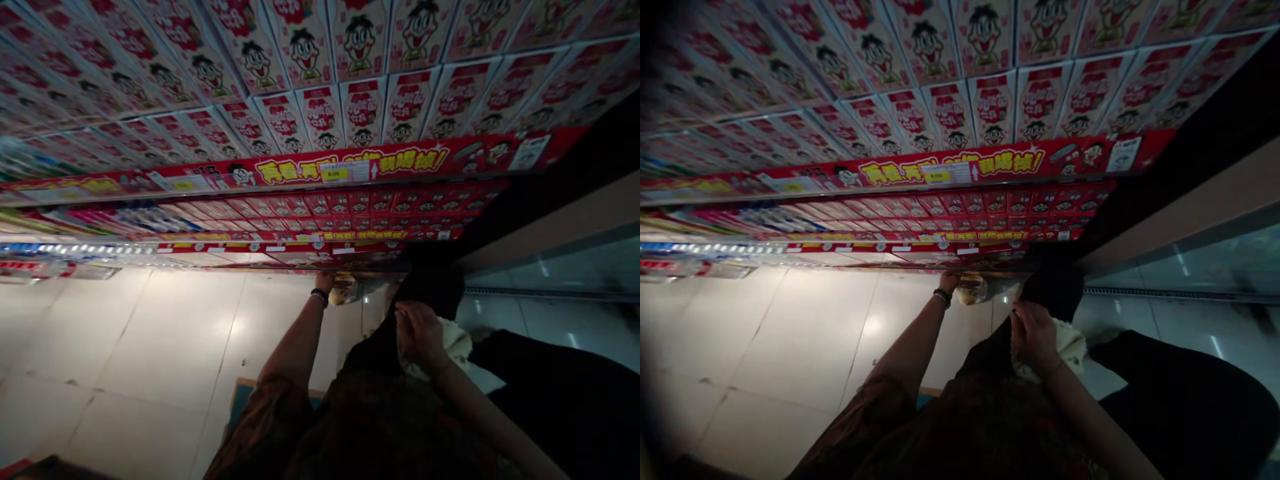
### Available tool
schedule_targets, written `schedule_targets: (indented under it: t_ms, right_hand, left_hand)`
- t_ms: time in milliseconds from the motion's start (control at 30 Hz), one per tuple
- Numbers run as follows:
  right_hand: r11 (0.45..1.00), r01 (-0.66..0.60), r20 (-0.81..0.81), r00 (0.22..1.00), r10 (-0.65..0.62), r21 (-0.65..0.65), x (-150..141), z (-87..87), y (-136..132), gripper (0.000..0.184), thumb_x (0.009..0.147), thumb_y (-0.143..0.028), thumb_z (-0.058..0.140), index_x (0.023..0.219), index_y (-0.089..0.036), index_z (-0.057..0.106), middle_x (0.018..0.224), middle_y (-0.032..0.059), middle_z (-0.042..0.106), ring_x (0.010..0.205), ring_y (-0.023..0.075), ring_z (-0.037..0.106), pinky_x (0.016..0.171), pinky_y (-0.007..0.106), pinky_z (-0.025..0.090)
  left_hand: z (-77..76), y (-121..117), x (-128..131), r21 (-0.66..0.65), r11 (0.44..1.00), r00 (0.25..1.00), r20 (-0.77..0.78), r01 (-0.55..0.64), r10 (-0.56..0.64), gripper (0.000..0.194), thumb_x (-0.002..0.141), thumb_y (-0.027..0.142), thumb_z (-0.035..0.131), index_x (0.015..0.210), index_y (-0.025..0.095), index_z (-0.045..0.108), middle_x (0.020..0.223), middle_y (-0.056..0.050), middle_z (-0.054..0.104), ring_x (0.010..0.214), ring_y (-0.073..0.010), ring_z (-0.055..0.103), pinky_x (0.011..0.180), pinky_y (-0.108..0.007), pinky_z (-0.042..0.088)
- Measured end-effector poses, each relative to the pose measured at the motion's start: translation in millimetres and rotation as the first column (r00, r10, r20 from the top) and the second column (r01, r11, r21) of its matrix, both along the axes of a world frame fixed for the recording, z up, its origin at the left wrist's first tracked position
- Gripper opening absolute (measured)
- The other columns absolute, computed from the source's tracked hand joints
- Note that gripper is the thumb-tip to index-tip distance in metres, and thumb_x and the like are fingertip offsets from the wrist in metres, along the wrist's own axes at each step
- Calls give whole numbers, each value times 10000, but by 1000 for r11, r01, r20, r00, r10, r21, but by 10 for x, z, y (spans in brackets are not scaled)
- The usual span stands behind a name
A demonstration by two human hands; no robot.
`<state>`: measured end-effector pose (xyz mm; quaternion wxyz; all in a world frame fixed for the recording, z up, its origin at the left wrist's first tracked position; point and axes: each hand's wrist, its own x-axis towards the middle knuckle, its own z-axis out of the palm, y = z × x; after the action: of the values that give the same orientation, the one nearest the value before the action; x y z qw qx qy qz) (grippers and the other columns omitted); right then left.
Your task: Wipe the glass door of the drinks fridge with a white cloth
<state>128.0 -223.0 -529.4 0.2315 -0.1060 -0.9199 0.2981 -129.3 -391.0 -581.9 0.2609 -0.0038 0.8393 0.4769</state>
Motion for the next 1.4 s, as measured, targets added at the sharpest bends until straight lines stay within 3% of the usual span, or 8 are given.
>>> schedule_targets:
  t_ms: [333, 433, 633, 800, 933, 1133, 1233, 1400]
  right_hand:
    - [931, 60, 113, 993, -21, -361, -49, 157, 50, 452, 1143, -428, 423, 1110, -143, 772, 911, 88, 754, 839, 207, 683, 801, 353, 489]
    - [701, 243, 129, 968, -213, -671, -165, 353, 151, 522, 1115, -590, 455, 1031, -176, 762, 673, -12, 571, 621, 140, 523, 632, 304, 393]
    - [226, 245, 85, 832, -548, -943, -442, 616, 351, 606, 964, -755, 598, 953, -164, 734, 564, -54, 479, 501, 121, 422, 520, 282, 341]
    - [143, 128, 27, 830, -557, -981, -455, 705, 387, 616, 1000, -742, 517, 1090, -168, 722, 722, -6, 615, 674, 160, 601, 666, 298, 514]
    - [340, 185, -68, 788, -611, -922, -84, 860, 493, 615, 1050, -692, 484, 1314, -164, 659, 1189, 121, 761, 1175, 259, 704, 1112, 454, 541]
    - [960, 130, -163, 971, -174, -246, 530, 960, 241, 851, 944, -589, 800, 1639, -258, 438, 1671, 168, 496, 1567, 369, 449, 1337, 631, 349]
    - [995, 49, -151, 987, -62, -89, 567, 838, 78, 926, 968, -463, 807, 1713, -266, 293, 1739, 176, 412, 1632, 350, 376, 1352, 629, 371]
    - [857, 149, -59, 977, -204, -493, 611, 753, 122, 734, 967, -383, 792, 1600, -252, 443, 1570, 152, 589, 1446, 294, 592, 1246, 537, 522]
  left_hand:
    - [-126, -174, 156, -21, 999, 999, 22, 45, -45, 478, 1007, 520, 713, 1280, 130, 663, 1336, -163, 673, 1320, -309, 620, 1245, -592, 475]
    - [226, -54, 677, 219, 941, 954, 101, 256, -283, 677, 918, 695, 742, 1276, 125, 669, 1287, -195, 713, 1259, -325, 670, 1185, -564, 522]
    - [1172, 322, 1570, 611, 579, 720, 20, 540, -694, 1249, 686, 631, 994, 1691, 278, 342, 1431, -137, 693, 1285, -322, 691, 1127, -459, 567]
    - [1337, 595, 1646, 462, 749, 867, -102, 475, -487, 649, 840, 339, 827, 1441, 197, 628, 1360, -125, 712, 1282, -339, 644, 1222, -538, 475]
    - [1370, 612, 1508, 564, 761, 918, 13, 320, -395, 615, 878, 427, 779, 1423, 191, 620, 1379, -123, 720, 1309, -342, 658, 1190, -535, 530]
    - [1575, 722, 1538, 688, 704, 906, 167, 175, -389, 581, 884, 440, 807, 1381, 192, 636, 1438, -125, 703, 1319, -315, 683, 1196, -485, 556]
    - [1639, 839, 1618, 717, 677, 887, 190, 168, -422, 574, 942, 538, 760, 1376, 185, 630, 1453, -141, 690, 1307, -308, 690, 1172, -473, 576]
    - [1656, 873, 1677, 708, 653, 847, 147, 271, -510, 766, 823, 476, 941, 1450, 207, 594, 1421, -129, 709, 1249, -295, 707, 1064, -382, 606]
